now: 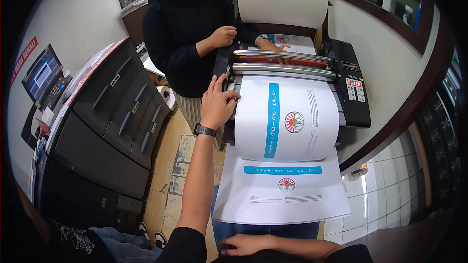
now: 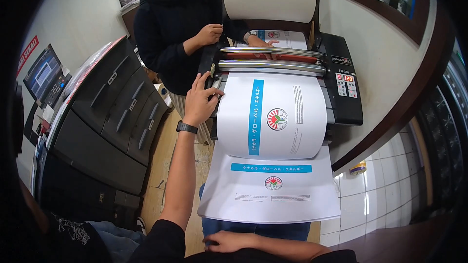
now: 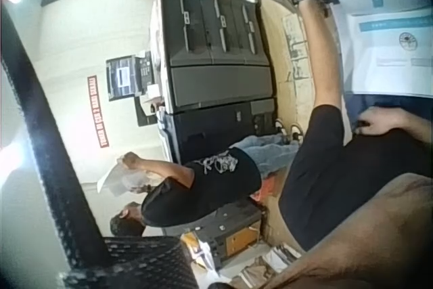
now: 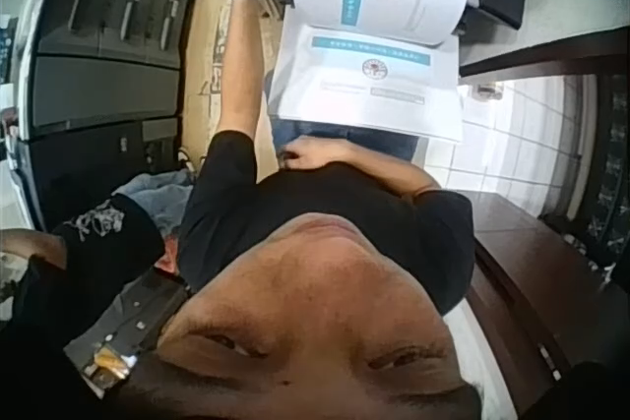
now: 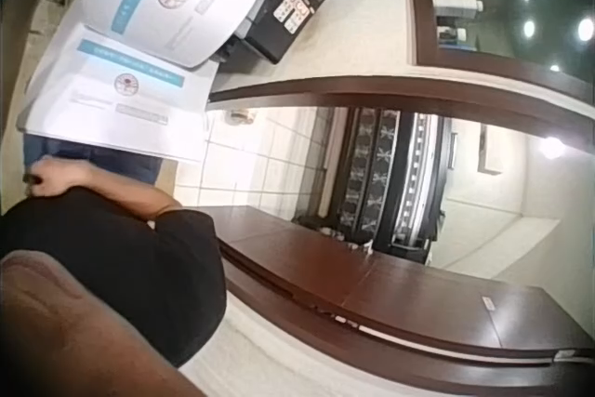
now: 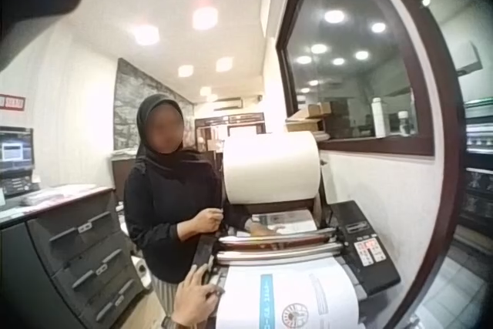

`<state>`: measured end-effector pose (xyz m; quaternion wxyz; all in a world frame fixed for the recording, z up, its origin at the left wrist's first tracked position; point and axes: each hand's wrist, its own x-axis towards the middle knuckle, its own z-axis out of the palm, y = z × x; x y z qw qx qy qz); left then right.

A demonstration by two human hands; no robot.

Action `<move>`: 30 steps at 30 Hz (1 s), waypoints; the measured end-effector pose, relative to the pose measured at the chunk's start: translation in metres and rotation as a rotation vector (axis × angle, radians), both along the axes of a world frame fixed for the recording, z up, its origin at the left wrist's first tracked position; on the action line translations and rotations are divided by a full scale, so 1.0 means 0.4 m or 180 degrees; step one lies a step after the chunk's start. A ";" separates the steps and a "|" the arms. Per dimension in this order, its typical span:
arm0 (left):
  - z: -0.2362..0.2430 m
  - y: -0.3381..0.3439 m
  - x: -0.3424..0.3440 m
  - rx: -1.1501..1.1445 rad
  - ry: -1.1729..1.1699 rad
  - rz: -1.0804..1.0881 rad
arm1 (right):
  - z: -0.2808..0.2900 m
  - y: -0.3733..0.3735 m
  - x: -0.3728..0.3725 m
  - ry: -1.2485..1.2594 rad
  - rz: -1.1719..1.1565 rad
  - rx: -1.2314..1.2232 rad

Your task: Operating a roll laminator machine to laminate printed sheets.

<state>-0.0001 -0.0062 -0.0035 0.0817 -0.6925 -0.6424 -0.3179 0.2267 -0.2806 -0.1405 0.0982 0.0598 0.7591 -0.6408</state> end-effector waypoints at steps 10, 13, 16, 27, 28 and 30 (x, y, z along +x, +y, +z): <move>0.007 -0.004 0.011 -0.0083 0.0036 0.0039 | -0.099 0.030 0.046 -0.0211 -0.0785 0.0278; -0.002 -0.007 -0.003 -0.0062 0.0035 0.0040 | -0.090 0.033 0.050 -0.0134 -0.0981 0.0391; 0.002 -0.006 0.003 -0.0091 -0.0002 0.0013 | -0.085 0.050 0.060 -0.0403 -0.1102 0.0305; 0.005 -0.006 0.006 -0.0068 -0.0019 0.0016 | -0.193 0.062 0.183 0.0063 -0.2234 -0.1284; 0.007 -0.007 0.006 -0.0073 -0.0020 0.0019 | -0.198 0.063 0.200 0.0021 -0.2244 -0.1104; 0.004 -0.006 0.007 -0.0065 -0.0027 0.0014 | -0.201 0.060 0.226 -0.0030 -0.2265 -0.0923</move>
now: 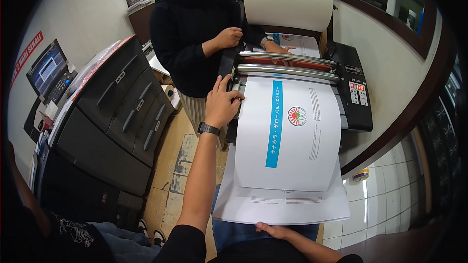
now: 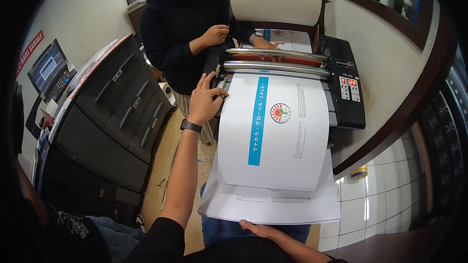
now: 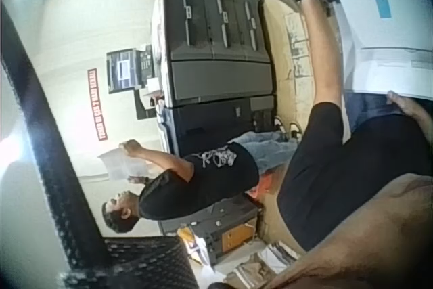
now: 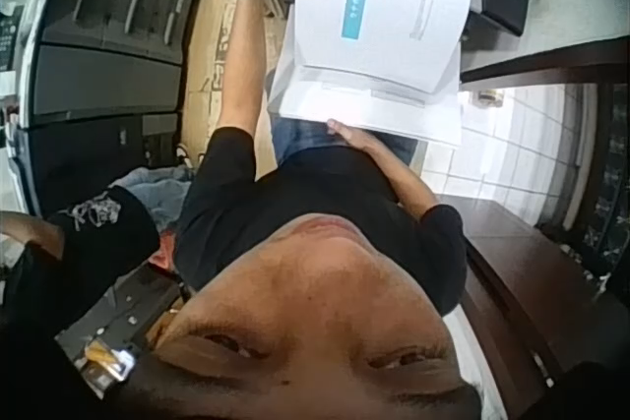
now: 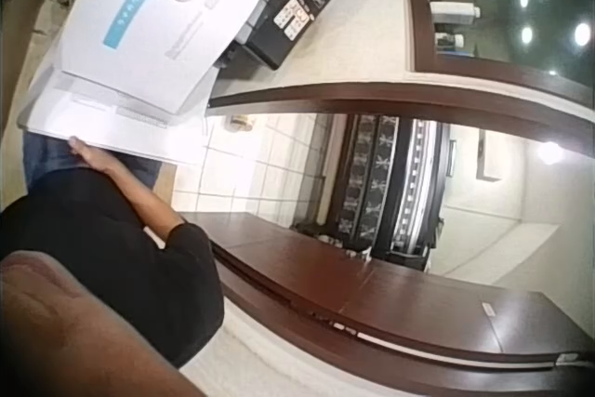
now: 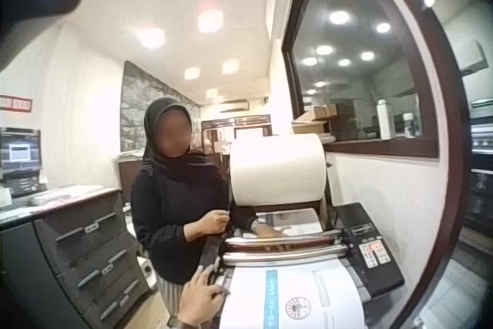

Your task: Operating a roll laminator machine to laminate printed sheets.

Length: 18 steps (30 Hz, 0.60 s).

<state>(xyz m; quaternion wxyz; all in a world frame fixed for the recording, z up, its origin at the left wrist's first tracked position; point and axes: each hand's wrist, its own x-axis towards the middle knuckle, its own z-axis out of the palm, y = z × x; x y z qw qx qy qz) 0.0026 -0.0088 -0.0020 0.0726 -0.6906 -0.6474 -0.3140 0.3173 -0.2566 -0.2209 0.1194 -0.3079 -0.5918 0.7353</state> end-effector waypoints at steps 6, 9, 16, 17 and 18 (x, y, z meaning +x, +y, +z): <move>0.000 0.000 0.002 0.0009 -0.0005 0.0014 | 0.029 -0.019 0.032 0.0503 -0.0854 -0.0261; 0.001 0.000 0.005 0.0013 0.0005 0.0020 | 0.083 -0.029 0.019 0.0626 -0.1343 -0.0733; -0.002 0.001 0.002 0.0031 0.0018 0.0037 | 0.126 -0.041 -0.005 0.0487 -0.1916 -0.1570; -0.003 0.001 0.002 0.0033 0.0017 0.0032 | 0.127 -0.044 -0.006 0.0509 -0.1997 -0.1657; -0.003 0.002 0.002 0.0028 0.0014 0.0032 | 0.127 -0.047 -0.004 0.0510 -0.2003 -0.1655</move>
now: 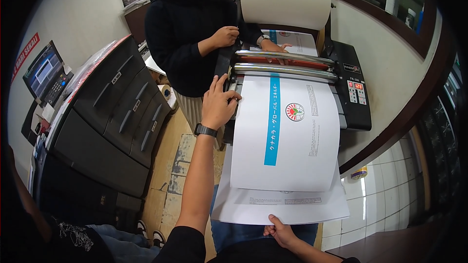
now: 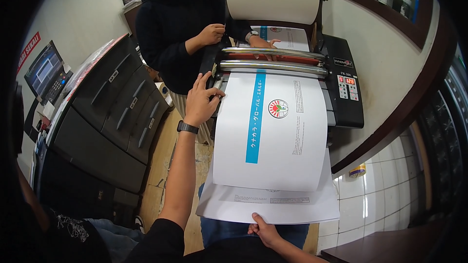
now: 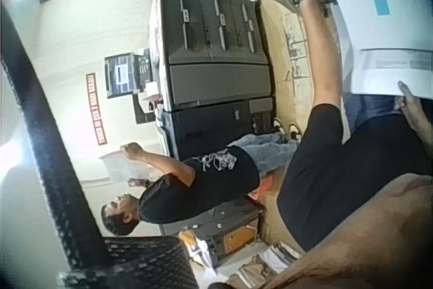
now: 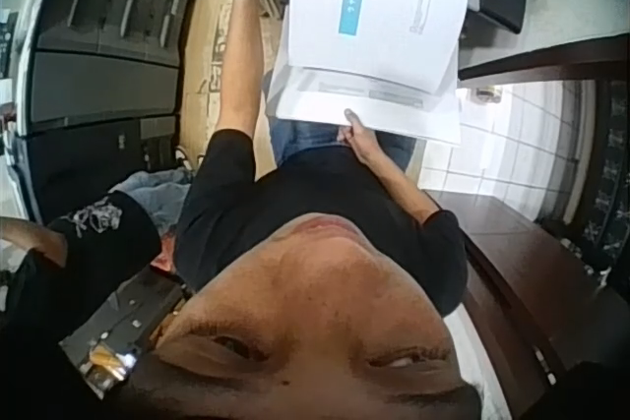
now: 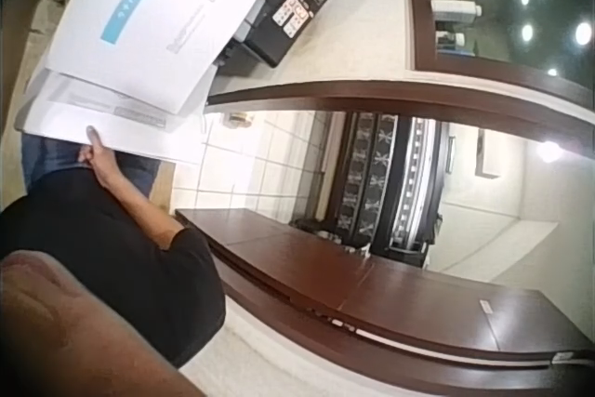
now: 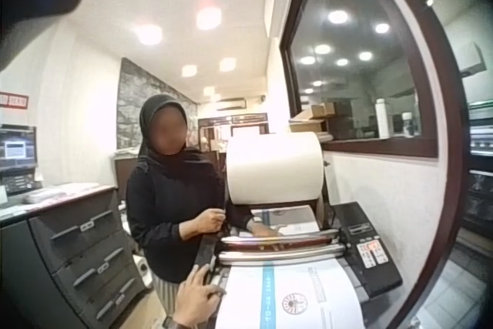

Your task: Operating a roll laminator machine to laminate printed sheets.

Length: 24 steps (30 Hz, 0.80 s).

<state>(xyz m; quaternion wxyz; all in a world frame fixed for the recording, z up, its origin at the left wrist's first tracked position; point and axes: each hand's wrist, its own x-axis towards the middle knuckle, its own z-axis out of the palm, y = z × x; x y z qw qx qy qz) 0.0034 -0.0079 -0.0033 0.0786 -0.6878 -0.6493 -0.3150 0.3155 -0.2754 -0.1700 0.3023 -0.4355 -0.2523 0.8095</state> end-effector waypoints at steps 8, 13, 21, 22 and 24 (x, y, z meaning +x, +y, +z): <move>-0.001 -0.002 -0.001 0.0057 0.0010 -0.0031 | 0.030 -0.035 0.027 0.0706 -0.0134 -0.0919; -0.003 0.003 -0.001 0.0081 0.0050 -0.0027 | 0.059 -0.057 0.045 0.0387 -0.0138 -0.0770; -0.004 0.000 -0.005 0.0068 0.0073 -0.0023 | 0.104 -0.068 0.038 0.0005 0.0201 -0.0493; -0.003 0.000 -0.005 0.0063 0.0064 -0.0032 | 0.114 -0.070 0.033 -0.0068 0.0225 -0.0338; -0.001 0.001 -0.001 0.0075 0.0056 -0.0045 | 0.118 -0.075 0.028 -0.0142 0.0245 -0.0179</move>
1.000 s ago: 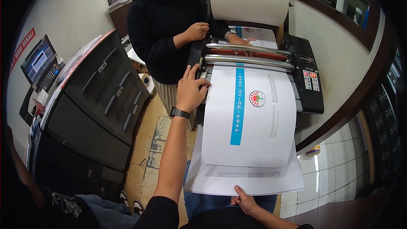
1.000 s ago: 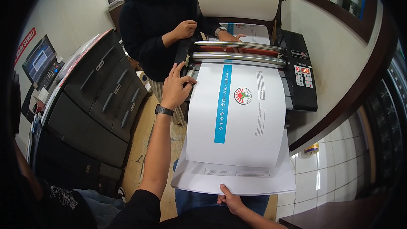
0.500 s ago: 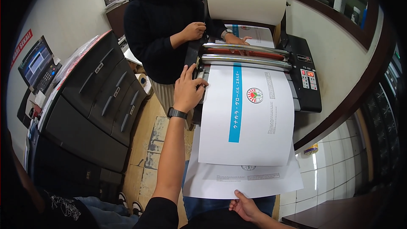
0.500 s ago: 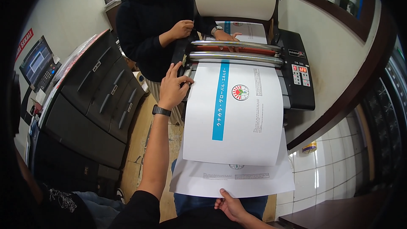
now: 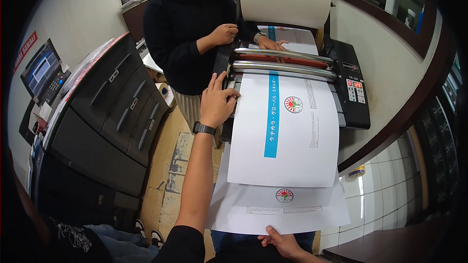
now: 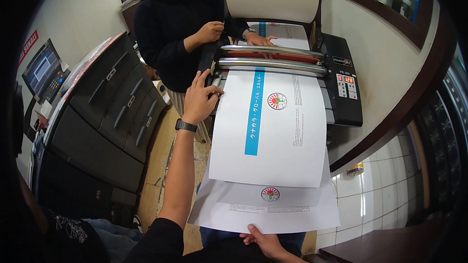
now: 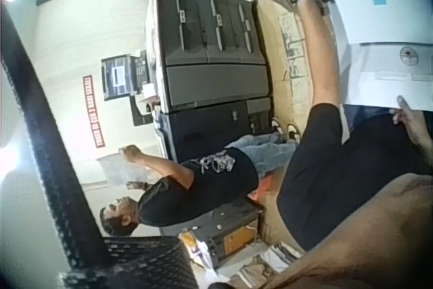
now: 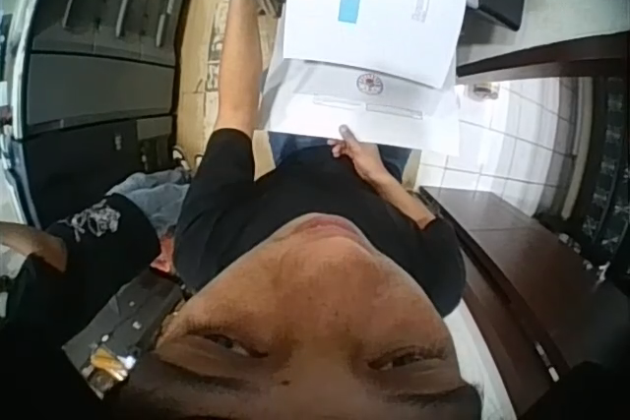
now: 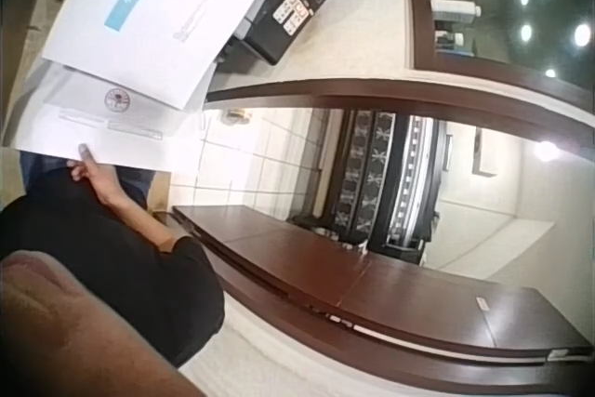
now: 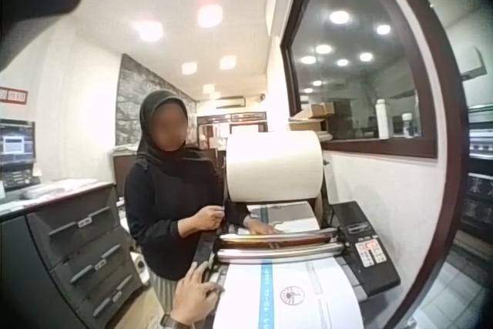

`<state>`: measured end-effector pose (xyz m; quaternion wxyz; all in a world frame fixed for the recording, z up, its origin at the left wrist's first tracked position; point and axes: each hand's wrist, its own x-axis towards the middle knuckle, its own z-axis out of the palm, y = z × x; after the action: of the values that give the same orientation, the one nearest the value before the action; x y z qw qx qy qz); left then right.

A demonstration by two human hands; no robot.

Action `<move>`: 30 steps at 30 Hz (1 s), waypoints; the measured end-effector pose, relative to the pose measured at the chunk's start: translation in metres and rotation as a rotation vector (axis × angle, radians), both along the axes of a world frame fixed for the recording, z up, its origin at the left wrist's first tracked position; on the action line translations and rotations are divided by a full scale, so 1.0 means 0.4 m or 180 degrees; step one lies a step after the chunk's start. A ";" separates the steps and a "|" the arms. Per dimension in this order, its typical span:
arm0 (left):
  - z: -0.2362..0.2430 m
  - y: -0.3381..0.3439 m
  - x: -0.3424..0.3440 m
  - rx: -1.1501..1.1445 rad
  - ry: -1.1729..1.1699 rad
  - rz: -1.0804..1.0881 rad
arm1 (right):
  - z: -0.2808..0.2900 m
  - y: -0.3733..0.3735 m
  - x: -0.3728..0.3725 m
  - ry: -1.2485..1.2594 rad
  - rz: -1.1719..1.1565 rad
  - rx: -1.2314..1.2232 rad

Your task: Operating a roll laminator machine to laminate printed sheets.

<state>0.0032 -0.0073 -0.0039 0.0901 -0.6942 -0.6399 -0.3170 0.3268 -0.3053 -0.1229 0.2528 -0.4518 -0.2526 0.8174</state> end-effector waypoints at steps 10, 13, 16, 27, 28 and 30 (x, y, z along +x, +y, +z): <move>0.001 -0.005 -0.002 -0.0059 -0.0022 0.0032 | -0.032 -0.019 0.006 -0.0408 -0.0073 0.1555; -0.003 0.002 -0.002 0.0000 -0.0021 -0.0023 | -0.049 -0.008 0.016 0.0309 -0.0638 0.1023; -0.007 0.003 -0.007 0.0006 -0.0027 -0.0027 | -0.030 0.006 0.016 0.0199 -0.0622 0.1096; -0.010 0.004 -0.005 0.0083 -0.0033 -0.0060 | 0.024 0.068 0.081 -0.0161 -0.1211 0.0559; -0.012 0.008 -0.004 0.0077 -0.0012 -0.0053 | 0.040 0.056 0.082 -0.0179 -0.1254 0.0549; -0.005 0.008 0.000 0.0098 -0.0044 -0.0086 | 0.069 0.036 0.090 -0.0690 -0.0883 0.1877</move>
<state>0.0032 -0.0042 -0.0058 0.0920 -0.6991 -0.6262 -0.3328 0.3629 -0.2909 -0.0954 0.4530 -0.4736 -0.4396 0.6142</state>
